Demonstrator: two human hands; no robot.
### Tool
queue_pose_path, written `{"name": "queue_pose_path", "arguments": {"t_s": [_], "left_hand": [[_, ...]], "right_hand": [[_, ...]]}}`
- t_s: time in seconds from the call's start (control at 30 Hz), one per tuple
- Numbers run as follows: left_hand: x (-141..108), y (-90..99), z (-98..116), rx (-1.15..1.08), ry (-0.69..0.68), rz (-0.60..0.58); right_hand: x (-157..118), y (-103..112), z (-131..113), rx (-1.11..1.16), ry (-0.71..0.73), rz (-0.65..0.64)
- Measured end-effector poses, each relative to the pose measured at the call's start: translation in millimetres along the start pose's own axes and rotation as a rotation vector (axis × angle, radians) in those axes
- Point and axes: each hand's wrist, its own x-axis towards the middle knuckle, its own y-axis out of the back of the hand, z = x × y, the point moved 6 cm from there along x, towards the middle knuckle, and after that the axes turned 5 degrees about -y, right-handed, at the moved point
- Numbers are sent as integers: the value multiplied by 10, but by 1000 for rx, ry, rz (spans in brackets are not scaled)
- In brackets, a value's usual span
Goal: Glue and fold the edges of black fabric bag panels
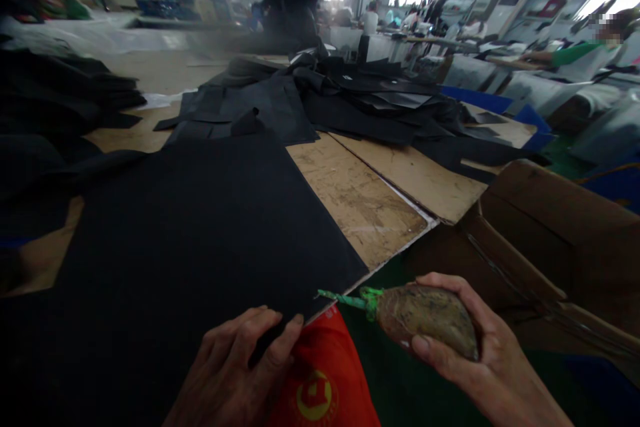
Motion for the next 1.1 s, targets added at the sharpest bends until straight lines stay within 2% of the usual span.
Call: {"name": "queue_pose_path", "arguments": {"t_s": [0.07, 0.23, 0.37, 0.77, 0.97, 1.1], "left_hand": [[-2, -10, -5, -2, -8, -2], [-31, -31, 0, -18, 14, 18], [-33, -49, 9, -28, 18, 1], [-2, -33, -11, -51, 12, 16], [-20, -64, -6, -46, 4, 4], [-36, -72, -1, -42, 11, 10]], "right_hand": [[16, 22, 51, -39, -21, -37], [31, 174, 191, -62, -145, 94], [13, 209, 277, -79, -224, 104], [-36, 256, 352, -66, -253, 175], [-97, 277, 331, -104, -221, 228], [-149, 153, 290, -44, -239, 149]]}}
